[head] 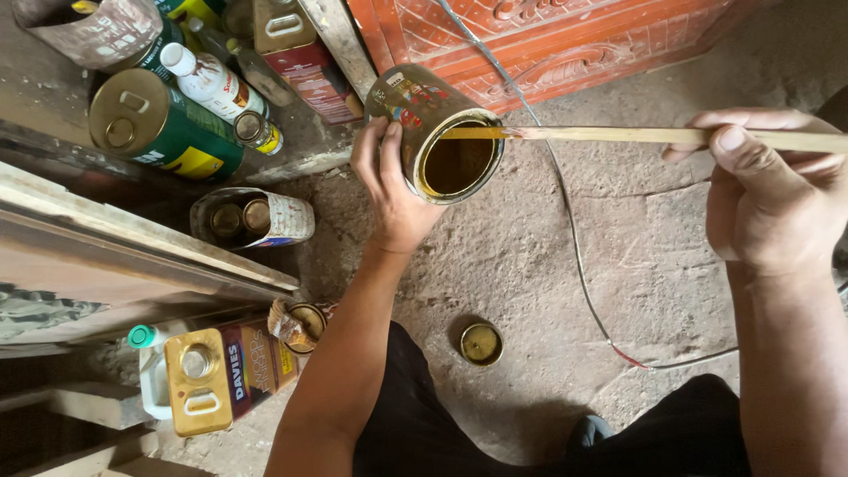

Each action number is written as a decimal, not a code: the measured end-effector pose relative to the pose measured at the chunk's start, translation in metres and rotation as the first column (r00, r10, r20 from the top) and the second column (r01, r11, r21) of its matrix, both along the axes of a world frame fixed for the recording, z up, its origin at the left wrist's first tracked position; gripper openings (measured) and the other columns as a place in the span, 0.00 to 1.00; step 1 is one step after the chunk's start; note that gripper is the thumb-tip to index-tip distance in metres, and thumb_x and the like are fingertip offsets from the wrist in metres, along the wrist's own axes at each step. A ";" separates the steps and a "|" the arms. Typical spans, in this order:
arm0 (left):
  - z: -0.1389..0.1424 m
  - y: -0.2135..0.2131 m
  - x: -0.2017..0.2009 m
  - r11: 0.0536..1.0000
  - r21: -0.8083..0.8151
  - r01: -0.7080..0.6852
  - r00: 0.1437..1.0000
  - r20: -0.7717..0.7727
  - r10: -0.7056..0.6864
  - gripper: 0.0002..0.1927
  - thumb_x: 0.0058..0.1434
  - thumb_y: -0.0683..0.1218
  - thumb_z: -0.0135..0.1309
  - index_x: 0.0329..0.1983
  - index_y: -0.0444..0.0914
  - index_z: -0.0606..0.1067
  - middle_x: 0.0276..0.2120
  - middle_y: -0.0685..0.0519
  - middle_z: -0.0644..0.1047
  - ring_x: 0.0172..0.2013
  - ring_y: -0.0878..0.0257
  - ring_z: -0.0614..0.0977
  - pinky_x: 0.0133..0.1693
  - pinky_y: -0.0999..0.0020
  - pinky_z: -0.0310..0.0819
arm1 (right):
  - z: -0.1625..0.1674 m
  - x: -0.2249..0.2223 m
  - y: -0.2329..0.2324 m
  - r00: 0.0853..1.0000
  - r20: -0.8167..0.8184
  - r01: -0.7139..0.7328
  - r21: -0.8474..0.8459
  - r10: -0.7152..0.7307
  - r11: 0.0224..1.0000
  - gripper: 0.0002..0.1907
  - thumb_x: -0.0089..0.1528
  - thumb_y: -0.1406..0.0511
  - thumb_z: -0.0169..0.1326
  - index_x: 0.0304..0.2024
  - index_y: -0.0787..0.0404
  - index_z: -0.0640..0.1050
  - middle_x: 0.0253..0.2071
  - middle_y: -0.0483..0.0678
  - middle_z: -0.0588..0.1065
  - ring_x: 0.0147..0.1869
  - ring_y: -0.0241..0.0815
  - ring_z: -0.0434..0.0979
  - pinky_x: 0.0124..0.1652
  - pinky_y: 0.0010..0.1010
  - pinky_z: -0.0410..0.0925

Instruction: The person stirs wood stain inside an open can using a long wooden stick, carries the can across the workshop past carved furniture and shelving, sets it down, pours liquid from a white plastic jug into the can, and continues stirring the mixture while crouched on the floor.

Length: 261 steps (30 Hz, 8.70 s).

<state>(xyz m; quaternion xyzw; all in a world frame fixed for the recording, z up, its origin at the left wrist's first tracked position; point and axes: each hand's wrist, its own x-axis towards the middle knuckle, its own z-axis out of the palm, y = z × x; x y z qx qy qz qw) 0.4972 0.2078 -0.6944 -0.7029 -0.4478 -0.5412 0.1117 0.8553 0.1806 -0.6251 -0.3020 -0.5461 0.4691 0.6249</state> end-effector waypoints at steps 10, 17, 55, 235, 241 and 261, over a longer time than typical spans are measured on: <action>0.000 0.000 -0.003 1.000 -0.007 -0.023 1.000 -0.009 0.023 0.55 0.51 0.48 0.80 0.73 0.37 0.55 0.66 0.41 0.56 0.69 0.44 0.61 0.71 0.46 0.62 | -0.009 0.008 0.008 0.998 -0.049 0.023 -0.167 -0.032 0.986 0.05 0.76 0.75 0.54 0.47 0.72 0.81 0.40 0.63 0.79 0.43 0.54 0.83 0.49 0.41 0.76; -0.002 0.005 -0.002 0.995 0.068 -0.072 0.995 -0.068 0.077 0.50 0.55 0.49 0.78 0.71 0.35 0.56 0.65 0.41 0.57 0.67 0.43 0.62 0.70 0.44 0.62 | -0.030 0.019 0.017 0.996 -0.088 0.009 -0.140 -0.022 0.990 0.08 0.78 0.76 0.51 0.47 0.72 0.81 0.43 0.63 0.79 0.44 0.56 0.83 0.51 0.45 0.78; -0.019 0.008 0.008 0.989 -0.147 0.022 0.998 -0.054 -0.030 0.57 0.47 0.55 0.81 0.71 0.34 0.57 0.63 0.39 0.59 0.66 0.42 0.64 0.68 0.43 0.66 | 0.026 -0.112 -0.035 0.610 0.651 0.081 0.516 -0.452 0.853 0.04 0.67 0.73 0.60 0.42 0.59 0.81 0.41 0.45 0.82 0.42 0.34 0.79 0.60 0.39 0.66; -0.131 -0.102 -0.123 0.837 -0.535 -0.113 0.984 0.054 0.168 0.59 0.40 0.54 0.81 0.71 0.39 0.59 0.62 0.40 0.61 0.64 0.40 0.64 0.63 0.41 0.66 | -0.113 -0.097 0.021 0.997 -0.002 -0.062 -0.605 0.076 0.793 0.07 0.76 0.71 0.51 0.49 0.70 0.79 0.43 0.57 0.78 0.45 0.48 0.80 0.51 0.37 0.77; -0.079 -0.089 -0.112 0.882 -0.451 -0.135 0.990 -0.031 0.136 0.59 0.41 0.54 0.81 0.71 0.41 0.57 0.62 0.43 0.60 0.63 0.43 0.63 0.63 0.43 0.66 | -0.112 -0.065 0.039 0.936 -0.342 -0.280 -0.579 0.084 0.766 0.09 0.78 0.68 0.50 0.46 0.70 0.76 0.40 0.56 0.77 0.44 0.49 0.76 0.54 0.41 0.70; -0.071 -0.081 -0.094 0.893 -0.416 -0.171 0.984 -0.116 0.134 0.60 0.43 0.53 0.80 0.72 0.40 0.55 0.62 0.43 0.60 0.63 0.45 0.63 0.62 0.43 0.68 | -0.105 -0.048 0.042 0.912 -0.411 -0.251 -0.571 -0.007 0.782 0.10 0.80 0.68 0.51 0.46 0.70 0.76 0.39 0.55 0.75 0.43 0.47 0.73 0.52 0.40 0.67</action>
